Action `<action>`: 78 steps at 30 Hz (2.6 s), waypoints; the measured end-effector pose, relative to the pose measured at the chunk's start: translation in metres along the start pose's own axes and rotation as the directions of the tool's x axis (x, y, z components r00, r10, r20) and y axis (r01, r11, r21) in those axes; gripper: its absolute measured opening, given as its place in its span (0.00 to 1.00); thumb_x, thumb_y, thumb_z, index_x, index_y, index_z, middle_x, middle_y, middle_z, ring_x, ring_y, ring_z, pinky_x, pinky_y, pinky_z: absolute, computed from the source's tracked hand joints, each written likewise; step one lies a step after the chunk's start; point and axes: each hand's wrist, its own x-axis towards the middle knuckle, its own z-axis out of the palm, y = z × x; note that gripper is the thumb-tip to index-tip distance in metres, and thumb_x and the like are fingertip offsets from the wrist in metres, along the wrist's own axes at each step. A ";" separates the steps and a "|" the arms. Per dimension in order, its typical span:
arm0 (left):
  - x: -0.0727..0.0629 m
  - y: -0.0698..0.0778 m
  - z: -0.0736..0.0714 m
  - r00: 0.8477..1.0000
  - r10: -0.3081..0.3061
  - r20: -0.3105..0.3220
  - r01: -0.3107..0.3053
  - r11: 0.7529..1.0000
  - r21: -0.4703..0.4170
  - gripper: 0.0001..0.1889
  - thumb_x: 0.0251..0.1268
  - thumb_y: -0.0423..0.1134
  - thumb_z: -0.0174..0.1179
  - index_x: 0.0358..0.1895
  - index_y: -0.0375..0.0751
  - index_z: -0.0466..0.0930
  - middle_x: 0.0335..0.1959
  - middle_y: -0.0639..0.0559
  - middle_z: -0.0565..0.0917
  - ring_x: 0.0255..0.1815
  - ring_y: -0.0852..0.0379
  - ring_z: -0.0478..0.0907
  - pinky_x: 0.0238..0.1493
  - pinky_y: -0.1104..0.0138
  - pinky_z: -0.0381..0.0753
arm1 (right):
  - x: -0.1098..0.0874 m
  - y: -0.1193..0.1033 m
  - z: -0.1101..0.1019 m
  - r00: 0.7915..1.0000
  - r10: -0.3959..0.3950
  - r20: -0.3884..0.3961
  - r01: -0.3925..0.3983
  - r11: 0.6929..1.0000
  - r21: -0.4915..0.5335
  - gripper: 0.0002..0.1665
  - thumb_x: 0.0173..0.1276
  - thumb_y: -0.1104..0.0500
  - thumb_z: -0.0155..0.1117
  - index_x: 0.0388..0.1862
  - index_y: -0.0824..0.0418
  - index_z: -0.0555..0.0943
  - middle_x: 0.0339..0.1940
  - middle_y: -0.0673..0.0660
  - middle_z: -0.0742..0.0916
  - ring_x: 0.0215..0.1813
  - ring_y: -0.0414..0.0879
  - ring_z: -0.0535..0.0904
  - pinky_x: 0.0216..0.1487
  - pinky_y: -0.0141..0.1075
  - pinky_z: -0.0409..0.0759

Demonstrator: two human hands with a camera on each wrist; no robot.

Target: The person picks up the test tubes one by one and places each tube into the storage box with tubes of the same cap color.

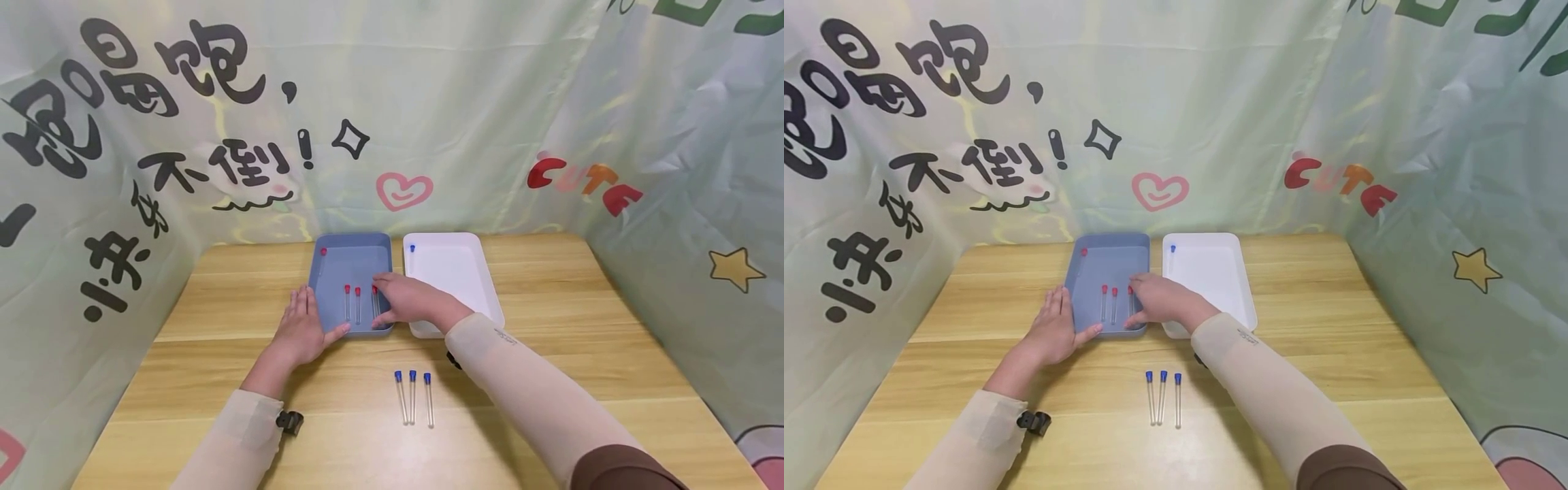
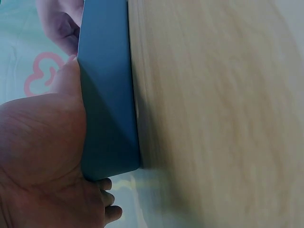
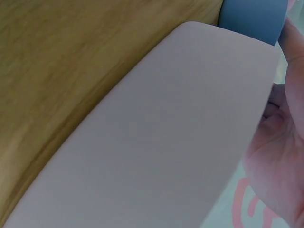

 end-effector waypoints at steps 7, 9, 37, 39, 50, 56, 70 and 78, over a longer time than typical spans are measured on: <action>0.000 0.000 0.000 1.000 0.000 0.003 0.000 1.000 0.000 0.63 0.79 0.74 0.48 0.85 0.19 0.32 0.89 0.23 0.35 0.91 0.24 0.32 0.91 0.37 0.44 | 0.008 -0.003 0.003 1.000 0.003 -0.026 -0.005 0.996 -0.087 0.61 0.67 0.27 0.73 0.80 0.71 0.71 0.85 0.67 0.73 0.86 0.60 0.69 0.89 0.47 0.66; 0.000 0.000 0.000 1.000 -0.001 0.005 0.001 1.000 0.002 0.63 0.80 0.74 0.48 0.85 0.19 0.32 0.89 0.23 0.34 0.91 0.24 0.32 0.91 0.37 0.44 | 0.009 -0.004 0.004 0.999 0.016 -0.032 -0.019 0.995 -0.102 0.61 0.66 0.26 0.73 0.79 0.71 0.72 0.84 0.67 0.74 0.85 0.60 0.70 0.88 0.47 0.67; -0.001 0.001 -0.002 1.000 -0.001 0.001 0.001 1.000 -0.006 0.63 0.79 0.74 0.49 0.85 0.19 0.32 0.89 0.23 0.35 0.91 0.24 0.33 0.91 0.37 0.44 | 0.015 -0.019 0.007 0.988 0.152 0.010 -0.147 0.967 -0.206 0.58 0.65 0.23 0.70 0.80 0.62 0.75 0.80 0.59 0.79 0.83 0.54 0.72 0.91 0.47 0.61; -0.001 0.001 -0.002 1.000 0.002 0.001 -0.002 1.000 -0.008 0.63 0.79 0.73 0.49 0.85 0.19 0.32 0.89 0.23 0.35 0.91 0.24 0.33 0.91 0.37 0.44 | 0.015 -0.020 0.006 0.988 0.152 0.015 -0.145 0.966 -0.212 0.58 0.65 0.23 0.70 0.79 0.62 0.75 0.80 0.59 0.79 0.84 0.53 0.72 0.92 0.47 0.60; 0.000 0.001 -0.002 1.000 -0.001 0.003 0.001 1.000 -0.006 0.63 0.80 0.73 0.49 0.85 0.19 0.32 0.89 0.23 0.34 0.91 0.24 0.33 0.91 0.37 0.42 | 0.014 -0.020 0.005 0.989 0.145 0.020 -0.137 0.965 -0.225 0.56 0.66 0.23 0.70 0.77 0.63 0.77 0.79 0.59 0.79 0.84 0.52 0.71 0.92 0.45 0.60; 0.001 0.000 0.000 1.000 -0.003 0.006 0.003 1.000 -0.006 0.63 0.80 0.74 0.48 0.85 0.19 0.32 0.89 0.23 0.34 0.91 0.24 0.33 0.91 0.37 0.42 | 0.013 -0.020 0.004 0.990 0.136 0.017 -0.129 0.967 -0.220 0.56 0.66 0.23 0.69 0.76 0.63 0.77 0.78 0.59 0.80 0.82 0.52 0.72 0.91 0.45 0.61; -0.001 0.001 -0.001 1.000 -0.001 0.004 0.001 1.000 -0.010 0.62 0.80 0.73 0.49 0.85 0.19 0.32 0.89 0.23 0.34 0.91 0.24 0.33 0.91 0.37 0.43 | 0.012 -0.019 0.006 0.991 0.137 -0.001 -0.134 0.971 -0.198 0.57 0.65 0.22 0.70 0.76 0.63 0.78 0.77 0.58 0.81 0.81 0.52 0.73 0.91 0.45 0.62; -0.002 0.002 -0.004 1.000 -0.001 0.011 0.001 1.000 -0.008 0.62 0.80 0.72 0.49 0.84 0.18 0.32 0.89 0.22 0.34 0.91 0.23 0.33 0.91 0.37 0.43 | 0.014 -0.018 0.008 0.990 0.140 -0.008 -0.139 0.969 -0.203 0.59 0.64 0.22 0.71 0.78 0.63 0.76 0.78 0.58 0.80 0.82 0.53 0.73 0.91 0.44 0.61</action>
